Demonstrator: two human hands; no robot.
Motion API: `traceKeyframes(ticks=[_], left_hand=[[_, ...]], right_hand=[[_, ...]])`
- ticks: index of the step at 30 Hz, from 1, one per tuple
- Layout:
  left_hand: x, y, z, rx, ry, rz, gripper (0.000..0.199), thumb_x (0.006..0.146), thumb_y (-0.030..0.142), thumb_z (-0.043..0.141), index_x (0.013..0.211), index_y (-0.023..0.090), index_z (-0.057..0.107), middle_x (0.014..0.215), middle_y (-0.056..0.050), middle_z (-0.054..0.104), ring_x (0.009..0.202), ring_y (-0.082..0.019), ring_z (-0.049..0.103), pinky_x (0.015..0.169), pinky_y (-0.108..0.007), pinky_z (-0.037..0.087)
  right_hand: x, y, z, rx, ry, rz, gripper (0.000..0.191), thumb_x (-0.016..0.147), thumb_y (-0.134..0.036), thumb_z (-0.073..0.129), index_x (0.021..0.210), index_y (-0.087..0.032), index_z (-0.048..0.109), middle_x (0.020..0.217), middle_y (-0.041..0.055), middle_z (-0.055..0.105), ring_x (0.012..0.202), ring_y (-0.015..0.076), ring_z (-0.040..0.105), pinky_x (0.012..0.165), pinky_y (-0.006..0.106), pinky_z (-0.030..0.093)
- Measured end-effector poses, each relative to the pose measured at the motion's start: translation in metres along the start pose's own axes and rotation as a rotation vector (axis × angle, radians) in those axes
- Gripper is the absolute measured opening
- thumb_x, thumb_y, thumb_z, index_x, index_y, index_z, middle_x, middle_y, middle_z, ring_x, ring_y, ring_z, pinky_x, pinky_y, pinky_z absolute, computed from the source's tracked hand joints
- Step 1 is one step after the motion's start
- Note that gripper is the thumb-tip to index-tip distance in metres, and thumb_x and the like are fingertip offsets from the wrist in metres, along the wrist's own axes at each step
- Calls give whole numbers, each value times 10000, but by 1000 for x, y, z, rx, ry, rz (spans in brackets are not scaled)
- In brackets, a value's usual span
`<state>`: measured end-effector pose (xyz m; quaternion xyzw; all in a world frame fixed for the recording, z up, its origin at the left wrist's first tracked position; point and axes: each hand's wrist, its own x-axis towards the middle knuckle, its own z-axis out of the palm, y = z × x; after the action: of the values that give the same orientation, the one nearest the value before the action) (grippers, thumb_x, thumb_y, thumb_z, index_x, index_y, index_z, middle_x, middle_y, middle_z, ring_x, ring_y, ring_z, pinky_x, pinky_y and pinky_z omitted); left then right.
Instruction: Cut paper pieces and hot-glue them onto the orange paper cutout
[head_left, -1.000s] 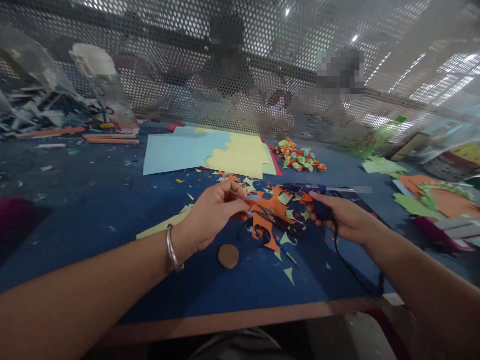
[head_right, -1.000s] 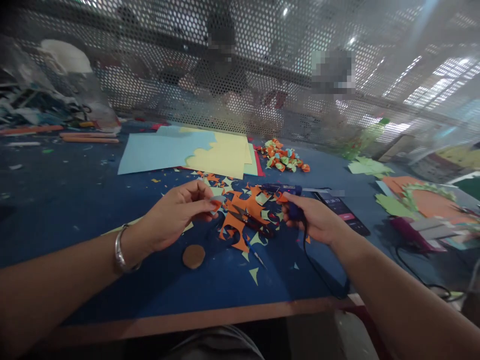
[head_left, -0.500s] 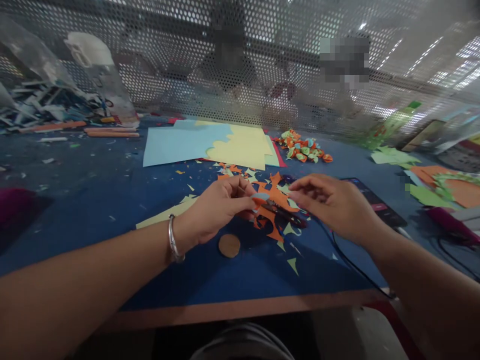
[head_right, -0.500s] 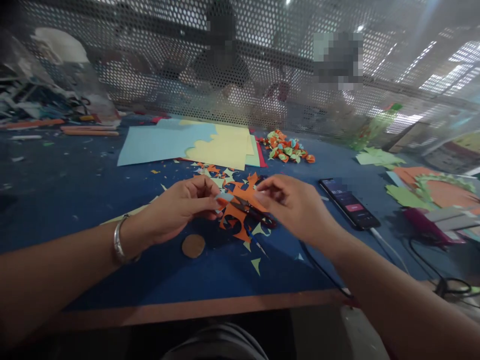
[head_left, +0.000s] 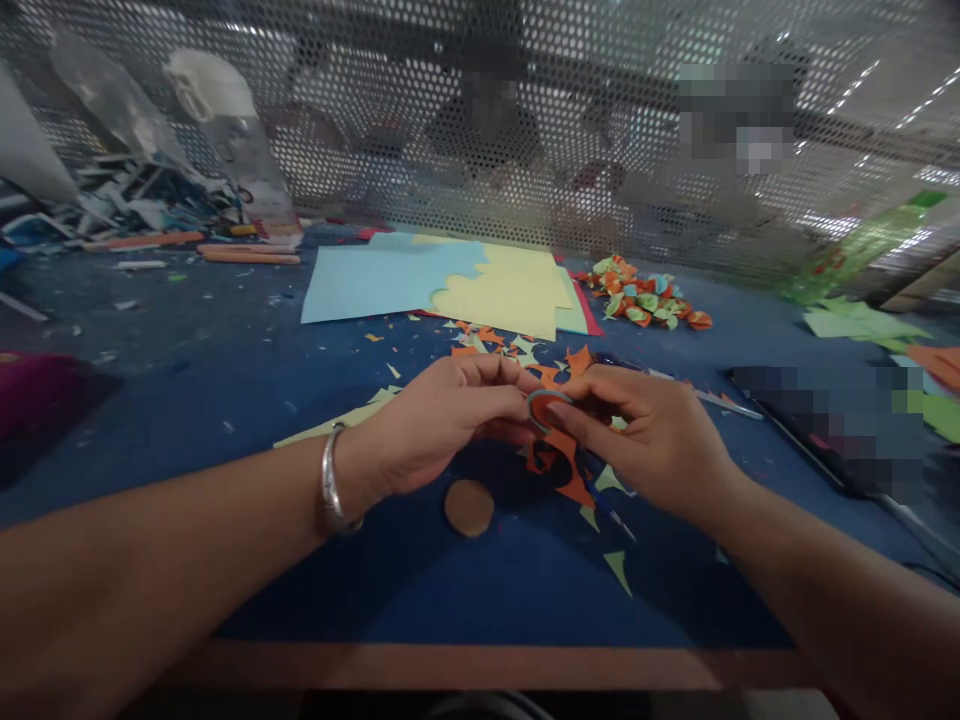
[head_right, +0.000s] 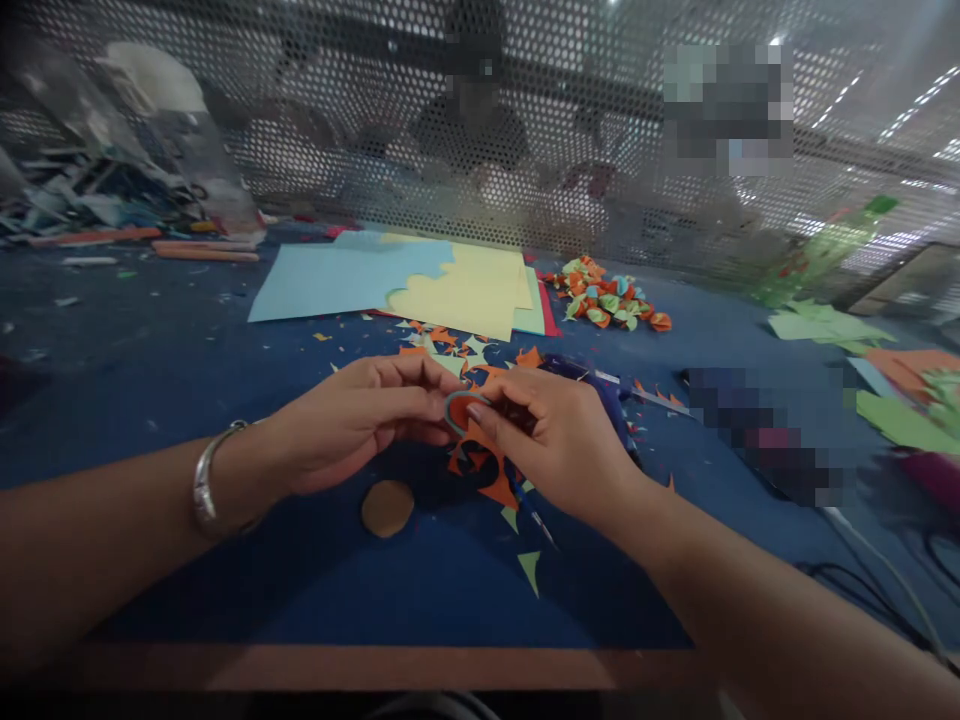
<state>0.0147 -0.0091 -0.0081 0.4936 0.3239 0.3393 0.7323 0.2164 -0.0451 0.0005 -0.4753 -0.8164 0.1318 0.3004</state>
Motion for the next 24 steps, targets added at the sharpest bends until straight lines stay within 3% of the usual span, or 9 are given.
traceKeyframes(ticks=[4,9,17,24], left_hand=[[1,-1,-1,100,-59,21,197,726,42,707,894,144,703,807,-10,722,732,-99,677,728,-215,522],[2,-5,-1,242,-70,122,144,772,178,792,886,156,707,808,-12,726,744,-119,668,719,-238,520],[2,-6,-4,401,-6,218,152,817,299,770,844,178,682,760,3,680,717,-122,623,674,-237,480],[0,-3,-6,645,60,320,57,833,233,686,825,189,651,697,19,629,637,-119,563,589,-237,434]], right_hand=[[-2,3,-2,90,-1,44,191,967,-284,628,821,-199,717,694,-25,604,621,101,519,575,233,378],[-8,5,-3,156,2,77,226,965,-314,630,792,-194,712,680,-19,608,614,104,526,548,231,377],[-8,3,-4,160,-28,34,205,978,-240,576,819,-186,694,743,-5,658,657,114,566,603,241,415],[-8,0,1,130,-7,25,204,984,-282,591,837,-203,708,709,-21,639,630,105,555,591,236,415]])
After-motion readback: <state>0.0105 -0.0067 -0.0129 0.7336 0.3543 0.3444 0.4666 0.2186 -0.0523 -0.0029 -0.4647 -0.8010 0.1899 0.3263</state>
